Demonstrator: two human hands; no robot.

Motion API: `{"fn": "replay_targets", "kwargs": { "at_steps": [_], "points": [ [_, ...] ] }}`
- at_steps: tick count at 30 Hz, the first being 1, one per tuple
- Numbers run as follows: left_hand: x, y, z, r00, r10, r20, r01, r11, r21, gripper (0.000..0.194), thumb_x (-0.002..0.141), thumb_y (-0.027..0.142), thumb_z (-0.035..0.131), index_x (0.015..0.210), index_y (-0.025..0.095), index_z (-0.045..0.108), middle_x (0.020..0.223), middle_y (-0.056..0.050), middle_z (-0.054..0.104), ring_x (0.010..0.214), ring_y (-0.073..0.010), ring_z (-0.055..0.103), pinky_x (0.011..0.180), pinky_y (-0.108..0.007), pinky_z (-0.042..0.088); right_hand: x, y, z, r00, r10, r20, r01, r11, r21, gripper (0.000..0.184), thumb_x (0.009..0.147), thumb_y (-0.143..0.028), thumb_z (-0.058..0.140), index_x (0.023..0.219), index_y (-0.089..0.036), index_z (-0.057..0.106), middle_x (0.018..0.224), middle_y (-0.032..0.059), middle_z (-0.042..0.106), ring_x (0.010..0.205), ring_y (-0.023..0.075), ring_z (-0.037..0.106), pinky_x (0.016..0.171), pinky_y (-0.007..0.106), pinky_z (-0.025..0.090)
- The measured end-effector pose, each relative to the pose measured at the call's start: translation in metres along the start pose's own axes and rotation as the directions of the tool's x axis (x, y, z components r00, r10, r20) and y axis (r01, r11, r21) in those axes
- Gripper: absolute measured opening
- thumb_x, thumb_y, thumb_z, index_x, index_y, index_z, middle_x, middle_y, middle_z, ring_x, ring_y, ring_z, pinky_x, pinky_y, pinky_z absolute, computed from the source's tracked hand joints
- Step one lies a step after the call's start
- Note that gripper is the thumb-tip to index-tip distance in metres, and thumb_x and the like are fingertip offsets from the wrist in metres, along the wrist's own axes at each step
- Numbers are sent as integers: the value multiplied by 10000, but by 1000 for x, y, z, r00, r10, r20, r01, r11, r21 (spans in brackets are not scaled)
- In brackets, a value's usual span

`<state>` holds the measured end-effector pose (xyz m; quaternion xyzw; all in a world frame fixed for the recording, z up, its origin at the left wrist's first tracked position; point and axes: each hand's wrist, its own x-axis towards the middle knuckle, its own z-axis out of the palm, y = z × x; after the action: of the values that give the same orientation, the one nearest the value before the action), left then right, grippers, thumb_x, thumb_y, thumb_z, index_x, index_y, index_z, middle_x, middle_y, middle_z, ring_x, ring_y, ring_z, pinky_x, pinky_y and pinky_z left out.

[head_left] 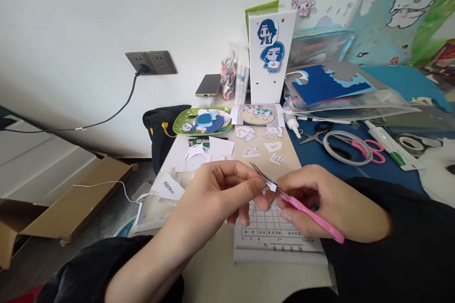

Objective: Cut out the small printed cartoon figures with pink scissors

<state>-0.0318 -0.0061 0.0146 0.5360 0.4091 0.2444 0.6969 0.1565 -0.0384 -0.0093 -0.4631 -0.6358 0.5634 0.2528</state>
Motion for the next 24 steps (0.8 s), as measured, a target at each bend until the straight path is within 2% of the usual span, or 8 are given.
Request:
{"fn": "replay_targets", "kwargs": {
  "at_steps": [4, 6, 9, 11, 13, 18, 24],
  "points": [
    [1, 3, -4, 1000, 19, 20, -21, 997, 74, 114, 770, 204, 623, 680, 144, 588, 567, 28, 614, 429, -37, 463, 386, -115, 341, 0, 0, -1, 999, -21, 27, 19, 998, 63, 215, 639, -96, 583, 823, -145, 682, 564, -50, 393, 473, 66, 300, 429, 198, 254],
    [3, 5, -8, 997, 76, 34, -79, 990, 114, 93, 745, 210, 667, 742, 153, 593, 595, 35, 586, 461, -39, 452, 406, -118, 353, 0, -1, -2, 998, -13, 66, 4, 991, 133, 221, 633, -85, 568, 817, -135, 680, 549, -56, 378, 464, 59, 284, 422, 193, 247],
    [7, 4, -13, 975, 202, 92, -212, 971, 110, 229, 698, 181, 720, 907, 193, 626, 768, 22, 597, 521, -40, 461, 433, -123, 386, 0, -1, -5, 992, -31, 125, 2, 974, 226, 221, 630, -81, 556, 813, -114, 676, 533, -61, 375, 455, 53, 282, 424, 192, 258],
    [8, 1, -15, 958, 246, 145, -259, 962, 84, 249, 698, 177, 720, 937, 208, 658, 856, -2, 612, 543, -47, 477, 444, -131, 415, 0, -1, -6, 985, -60, 164, 13, 963, 270, 217, 633, -89, 568, 818, -108, 678, 530, -63, 378, 453, 51, 286, 428, 191, 263],
    [9, -3, -15, 956, 236, 175, -252, 965, 69, 195, 701, 196, 718, 895, 197, 693, 824, -20, 630, 539, -60, 493, 439, -139, 431, -1, -1, -7, 976, -73, 206, 10, 956, 294, 216, 632, -95, 581, 822, -111, 684, 529, -67, 375, 451, 48, 284, 427, 188, 253],
    [9, -6, -12, 967, 204, 150, -208, 978, 11, 105, 679, 192, 737, 783, 194, 733, 752, -20, 656, 494, -58, 513, 407, -132, 430, -2, 0, -5, 972, -31, 232, -24, 972, 232, 256, 612, -65, 561, 808, -142, 706, 521, -68, 374, 450, 52, 284, 424, 188, 239],
    [9, -6, -11, 950, 262, 172, -256, 965, -59, 153, 679, 118, 732, 775, 235, 752, 769, -5, 660, 464, -24, 509, 406, -102, 429, -2, 2, -1, 974, -28, 226, -17, 981, 194, 290, 608, -44, 542, 807, -170, 711, 494, -78, 355, 428, 47, 263, 413, 187, 236]
  ]
}}
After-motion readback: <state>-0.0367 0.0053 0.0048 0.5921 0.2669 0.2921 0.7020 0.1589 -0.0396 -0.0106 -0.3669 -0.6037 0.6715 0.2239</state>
